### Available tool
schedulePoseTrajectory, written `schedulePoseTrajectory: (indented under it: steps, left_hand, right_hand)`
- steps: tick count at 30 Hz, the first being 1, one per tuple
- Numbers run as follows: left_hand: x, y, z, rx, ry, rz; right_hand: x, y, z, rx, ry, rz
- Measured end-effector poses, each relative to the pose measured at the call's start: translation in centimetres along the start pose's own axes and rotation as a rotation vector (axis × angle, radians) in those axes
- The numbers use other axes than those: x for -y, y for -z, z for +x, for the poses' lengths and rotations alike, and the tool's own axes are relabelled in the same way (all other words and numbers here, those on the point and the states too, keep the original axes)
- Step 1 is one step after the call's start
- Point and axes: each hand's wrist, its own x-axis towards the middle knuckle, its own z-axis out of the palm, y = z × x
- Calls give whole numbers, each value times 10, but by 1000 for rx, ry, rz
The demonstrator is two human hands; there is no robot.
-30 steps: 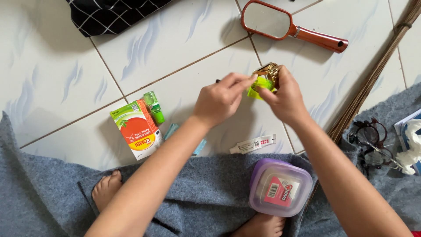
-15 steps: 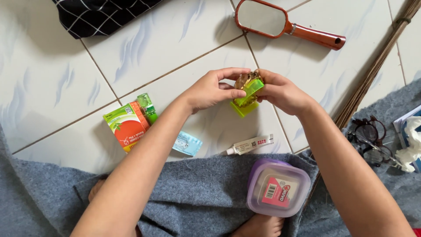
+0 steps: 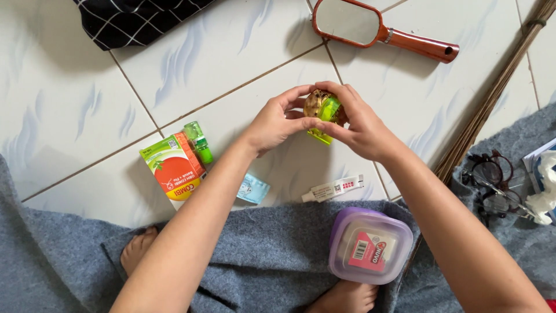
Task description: The person sits on the floor and cleans a gold wristwatch using a small green plastic tool. They repeatedly rub the tool against the watch band and face, occasionally rotating the watch to access different areas. The person handles the watch and the tool with both hands, focusing on the cleaning process.
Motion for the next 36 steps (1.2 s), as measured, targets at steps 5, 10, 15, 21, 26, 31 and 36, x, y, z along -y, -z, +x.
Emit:
schedulePoseTrajectory:
  steps: [5, 10, 15, 21, 26, 31, 36]
  left_hand:
    - [-1, 3, 0, 44, 118, -140]
    - [-5, 0, 0, 29, 127, -126]
    - [-6, -10, -11, -33, 23, -91]
    - [-19, -18, -16, -73, -183, 225]
    - [-36, -31, -29, -183, -124, 378]
    - [-39, -36, -29, -273, -297, 672]
    - [-36, -43, -31, -402, -306, 755]
  right_hand:
    - [-4, 5, 0, 44, 74, 5]
    - [-6, 3, 1, 26, 96, 10]
    - [-2, 1, 2, -13, 100, -55]
    - [1, 5, -4, -24, 80, -78]
    - [-7, 11, -3, 41, 131, 39]
    - [-11, 3, 2, -26, 67, -50]
    - [-1, -1, 6, -83, -24, -32]
